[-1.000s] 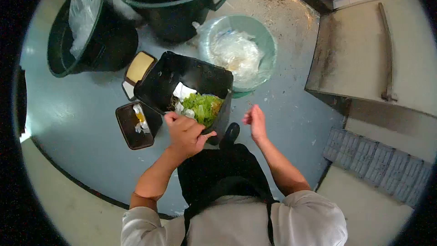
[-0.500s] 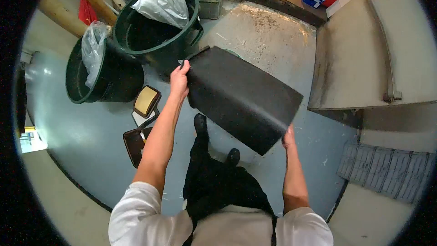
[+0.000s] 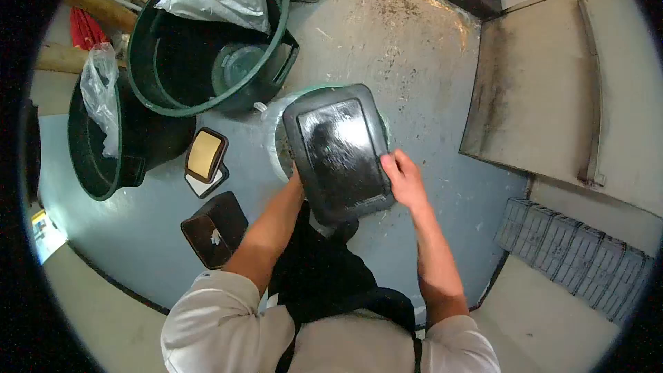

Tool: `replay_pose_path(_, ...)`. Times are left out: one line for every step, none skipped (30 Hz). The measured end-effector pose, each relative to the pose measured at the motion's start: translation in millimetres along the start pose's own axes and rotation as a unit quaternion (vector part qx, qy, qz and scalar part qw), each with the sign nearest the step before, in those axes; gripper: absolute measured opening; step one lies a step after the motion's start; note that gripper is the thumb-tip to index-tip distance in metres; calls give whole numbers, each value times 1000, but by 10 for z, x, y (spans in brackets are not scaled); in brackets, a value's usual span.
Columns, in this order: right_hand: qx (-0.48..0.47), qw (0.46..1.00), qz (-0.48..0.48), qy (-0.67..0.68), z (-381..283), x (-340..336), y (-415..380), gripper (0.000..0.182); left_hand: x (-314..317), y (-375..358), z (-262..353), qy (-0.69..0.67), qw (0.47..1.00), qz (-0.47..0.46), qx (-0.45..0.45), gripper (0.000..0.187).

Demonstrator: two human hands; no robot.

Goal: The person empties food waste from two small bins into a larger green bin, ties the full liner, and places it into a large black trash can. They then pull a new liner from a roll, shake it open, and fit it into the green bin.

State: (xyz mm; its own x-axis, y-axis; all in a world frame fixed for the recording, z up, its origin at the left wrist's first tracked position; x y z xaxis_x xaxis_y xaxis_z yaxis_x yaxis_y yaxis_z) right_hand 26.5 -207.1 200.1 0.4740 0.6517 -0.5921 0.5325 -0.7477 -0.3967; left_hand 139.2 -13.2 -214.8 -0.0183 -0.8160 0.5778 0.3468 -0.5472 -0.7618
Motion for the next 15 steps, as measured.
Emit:
replay_pose_path(2, 1000, -5, 5, -87, 117, 100, 34, 56, -146, -55, -21, 999, -39, -10, 50)
replay_pose_path(12, 1000, -19, -6, -261, 202, 181, 34, 200, -438, 88, -45, 998, -28, -15, 52)
replay_pose_path(24, 999, -32, -14, -405, 252, 221, 37, 453, -849, 364, -56, 998, -4, -16, 55)
replay_pose_path(40, 995, -85, -29, -409, 326, 273, 41, 793, -1307, 701, -62, 998, 10, -12, 57)
replay_pose_path(54, 988, -137, -43, -388, 390, 315, 46, 1135, -1688, 1036, -58, 998, 3, -7, 59)
replay_pose_path(68, 978, -190, -58, -353, 481, 308, 50, 1492, -2034, 1357, -47, 999, -13, -1, 62)
replay_pose_path(64, 979, -185, -60, -238, 567, 359, 54, 1746, -2185, 1581, -20, 998, -58, 10, 63)
replay_pose_path(59, 980, -180, -64, -30, 702, 436, 58, 1998, -2345, 1804, 6, 994, -103, 22, 65)
replay_pose_path(56, 980, -176, -69, 85, 760, 455, 62, 2156, -2407, 1899, 33, 988, -146, 32, 67)
replay_pose_path(74, 989, -101, 80, -18, 799, 431, 72, 1944, -2290, 1900, 172, 978, -12, 114, 69)
replay_pose_path(86, 993, -69, 45, -38, 800, 420, 73, 1848, -2224, 1836, 273, 949, 14, 157, 69)
replay_pose_path(93, 995, -37, 12, -57, 782, 465, 74, 1772, -2138, 1796, 370, 906, 41, 202, 68)
replay_pose_path(100, 995, -3, -18, -43, 741, 511, 75, 1787, -2131, 1822, 464, 849, 70, 244, 68)
replay_pose_path(107, 994, -11, -13, 106, 764, 582, 76, 1644, -2063, 1679, 451, 867, 110, 179, 68)
replay_pose_path(101, 994, -10, -34, 227, 785, 623, 76, 1610, -2058, 1594, 457, 858, 139, 189, 68)
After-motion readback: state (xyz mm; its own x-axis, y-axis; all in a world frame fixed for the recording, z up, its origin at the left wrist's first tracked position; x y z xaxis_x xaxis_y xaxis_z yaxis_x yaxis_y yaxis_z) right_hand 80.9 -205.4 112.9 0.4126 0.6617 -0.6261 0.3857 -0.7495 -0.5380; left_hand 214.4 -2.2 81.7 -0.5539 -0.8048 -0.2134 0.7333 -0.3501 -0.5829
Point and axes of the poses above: each hand's wrist, its own y-axis towards the middle knuckle, its own x-axis out of the palm, z = x × y, the point moved 9 cm from there along y, towards the middle knuckle, and after that the axes turned 3 degrees about x, right-handed, at the moved point
